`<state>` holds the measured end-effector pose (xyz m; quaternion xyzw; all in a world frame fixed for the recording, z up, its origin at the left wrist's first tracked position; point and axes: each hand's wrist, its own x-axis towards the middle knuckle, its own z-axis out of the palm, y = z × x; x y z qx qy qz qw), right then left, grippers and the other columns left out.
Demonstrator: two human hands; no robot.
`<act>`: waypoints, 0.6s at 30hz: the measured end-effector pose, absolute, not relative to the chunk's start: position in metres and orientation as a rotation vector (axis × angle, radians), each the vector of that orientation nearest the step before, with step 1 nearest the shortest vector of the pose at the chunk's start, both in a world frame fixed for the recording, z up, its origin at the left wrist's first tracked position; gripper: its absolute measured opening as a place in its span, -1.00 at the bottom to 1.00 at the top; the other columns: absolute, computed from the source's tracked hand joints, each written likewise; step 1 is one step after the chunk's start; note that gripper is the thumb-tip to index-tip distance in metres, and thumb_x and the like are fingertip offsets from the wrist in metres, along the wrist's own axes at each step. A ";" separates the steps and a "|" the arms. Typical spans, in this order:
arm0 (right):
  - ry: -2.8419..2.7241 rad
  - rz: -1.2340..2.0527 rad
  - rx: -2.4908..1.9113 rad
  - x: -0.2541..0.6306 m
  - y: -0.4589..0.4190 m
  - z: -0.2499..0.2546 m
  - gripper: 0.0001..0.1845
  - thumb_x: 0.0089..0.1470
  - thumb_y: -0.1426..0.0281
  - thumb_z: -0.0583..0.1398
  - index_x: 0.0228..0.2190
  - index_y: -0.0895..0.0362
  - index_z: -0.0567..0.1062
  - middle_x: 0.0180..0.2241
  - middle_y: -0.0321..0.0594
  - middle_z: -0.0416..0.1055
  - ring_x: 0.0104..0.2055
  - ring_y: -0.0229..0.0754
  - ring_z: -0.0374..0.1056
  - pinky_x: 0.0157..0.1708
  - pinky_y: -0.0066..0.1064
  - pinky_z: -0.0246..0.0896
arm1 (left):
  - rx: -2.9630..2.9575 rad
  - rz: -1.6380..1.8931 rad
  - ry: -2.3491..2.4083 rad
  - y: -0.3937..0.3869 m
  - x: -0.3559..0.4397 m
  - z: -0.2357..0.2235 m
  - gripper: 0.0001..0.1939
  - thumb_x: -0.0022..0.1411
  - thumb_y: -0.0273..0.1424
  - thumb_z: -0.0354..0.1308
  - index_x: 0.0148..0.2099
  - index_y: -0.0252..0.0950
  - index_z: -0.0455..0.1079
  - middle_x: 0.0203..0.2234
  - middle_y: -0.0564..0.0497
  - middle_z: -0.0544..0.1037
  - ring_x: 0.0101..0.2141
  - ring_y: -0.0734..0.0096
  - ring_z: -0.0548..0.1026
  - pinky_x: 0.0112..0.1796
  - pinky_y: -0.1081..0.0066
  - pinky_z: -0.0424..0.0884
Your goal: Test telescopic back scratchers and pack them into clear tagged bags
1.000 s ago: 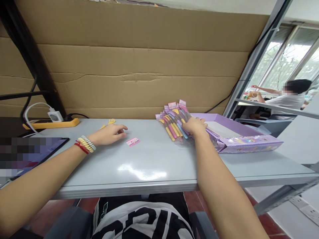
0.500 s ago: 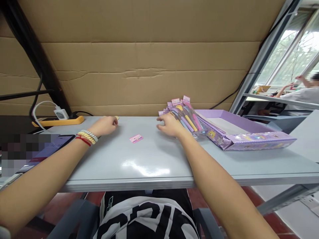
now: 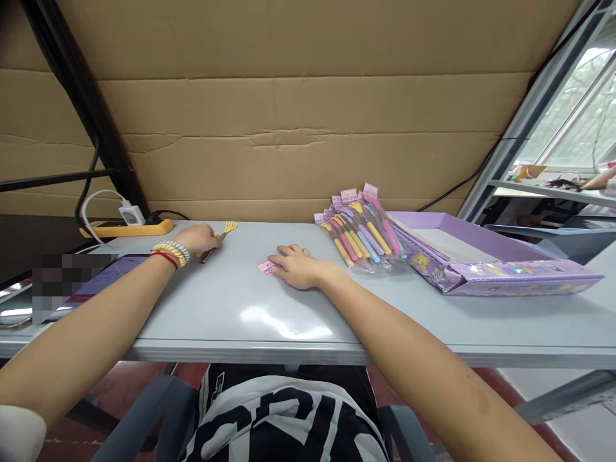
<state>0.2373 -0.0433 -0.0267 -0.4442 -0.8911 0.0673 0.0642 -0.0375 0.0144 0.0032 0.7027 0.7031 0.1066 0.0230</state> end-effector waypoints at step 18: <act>-2.538 0.321 -1.111 0.250 -0.047 -0.012 -0.23 0.12 0.27 0.09 0.29 0.05 -0.09 -0.06 -0.12 0.43 -0.20 -0.17 0.39 -0.20 -0.35 0.25 | 2.679 0.600 1.266 -0.033 0.028 0.002 -0.79 0.09 -0.30 -0.05 -0.46 -0.26 0.33 -0.49 0.01 0.48 -0.46 0.37 0.39 -0.43 0.41 0.24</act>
